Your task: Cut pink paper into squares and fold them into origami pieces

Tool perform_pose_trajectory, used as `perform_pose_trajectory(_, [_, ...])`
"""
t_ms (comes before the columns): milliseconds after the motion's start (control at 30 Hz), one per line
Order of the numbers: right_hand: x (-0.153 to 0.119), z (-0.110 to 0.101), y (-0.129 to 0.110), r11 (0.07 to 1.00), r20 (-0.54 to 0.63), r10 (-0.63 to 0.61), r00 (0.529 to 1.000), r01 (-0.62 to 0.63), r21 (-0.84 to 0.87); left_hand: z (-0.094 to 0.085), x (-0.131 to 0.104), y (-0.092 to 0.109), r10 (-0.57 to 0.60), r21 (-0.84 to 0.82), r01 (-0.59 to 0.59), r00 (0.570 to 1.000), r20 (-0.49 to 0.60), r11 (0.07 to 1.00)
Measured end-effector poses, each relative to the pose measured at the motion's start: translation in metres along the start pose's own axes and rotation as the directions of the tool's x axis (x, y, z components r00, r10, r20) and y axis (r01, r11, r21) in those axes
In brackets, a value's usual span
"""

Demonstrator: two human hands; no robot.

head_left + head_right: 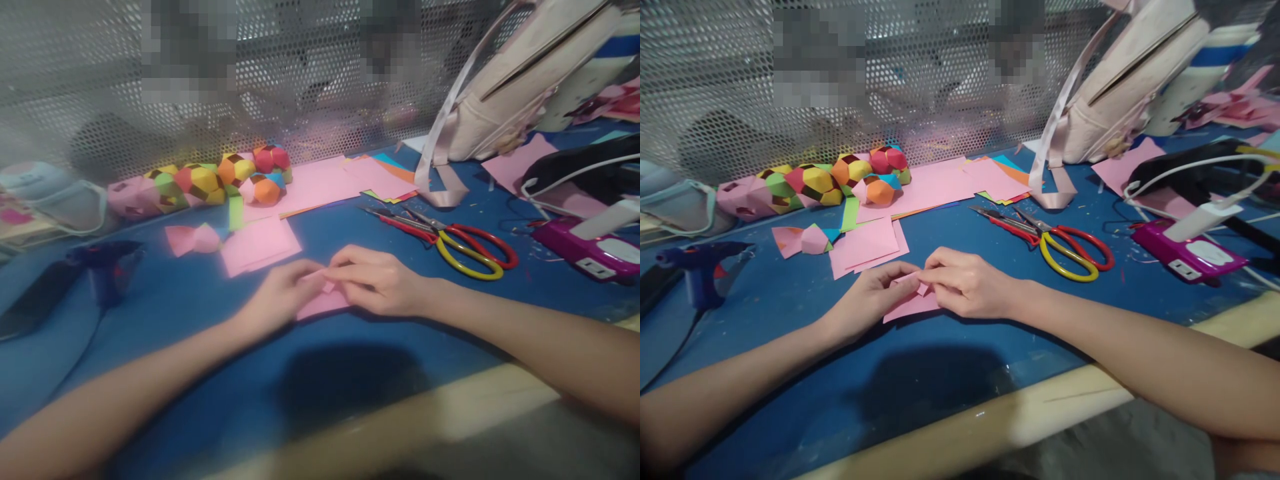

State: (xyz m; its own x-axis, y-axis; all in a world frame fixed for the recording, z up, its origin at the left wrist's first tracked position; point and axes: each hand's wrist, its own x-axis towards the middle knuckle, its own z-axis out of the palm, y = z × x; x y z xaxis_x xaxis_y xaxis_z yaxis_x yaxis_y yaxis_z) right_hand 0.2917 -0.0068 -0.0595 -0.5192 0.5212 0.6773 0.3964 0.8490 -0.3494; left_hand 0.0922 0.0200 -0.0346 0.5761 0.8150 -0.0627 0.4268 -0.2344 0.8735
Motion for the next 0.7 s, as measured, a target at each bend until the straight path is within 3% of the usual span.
perform_pose_trajectory(233, [0.002, 0.005, -0.004, 0.974, -0.029, 0.197, 0.98, -0.193, 0.118, 0.002, -0.001, 0.0, 0.079, 0.087, -0.074, 0.996, -0.047, 0.993])
perform_pose_trajectory(433, [0.004, 0.007, -0.007, 0.929, -0.042, 0.361, 0.932, -0.356, 0.098, 0.004, 0.0, -0.005, 0.12, 0.11, -0.112, 0.99, -0.073, 0.988])
perform_pose_trajectory(700, [0.003, 0.008, -0.005, 0.911, -0.05, 0.399, 0.916, -0.389, 0.139, -0.002, -0.002, -0.011, 0.088, 0.084, -0.087, 0.996, -0.019, 0.993])
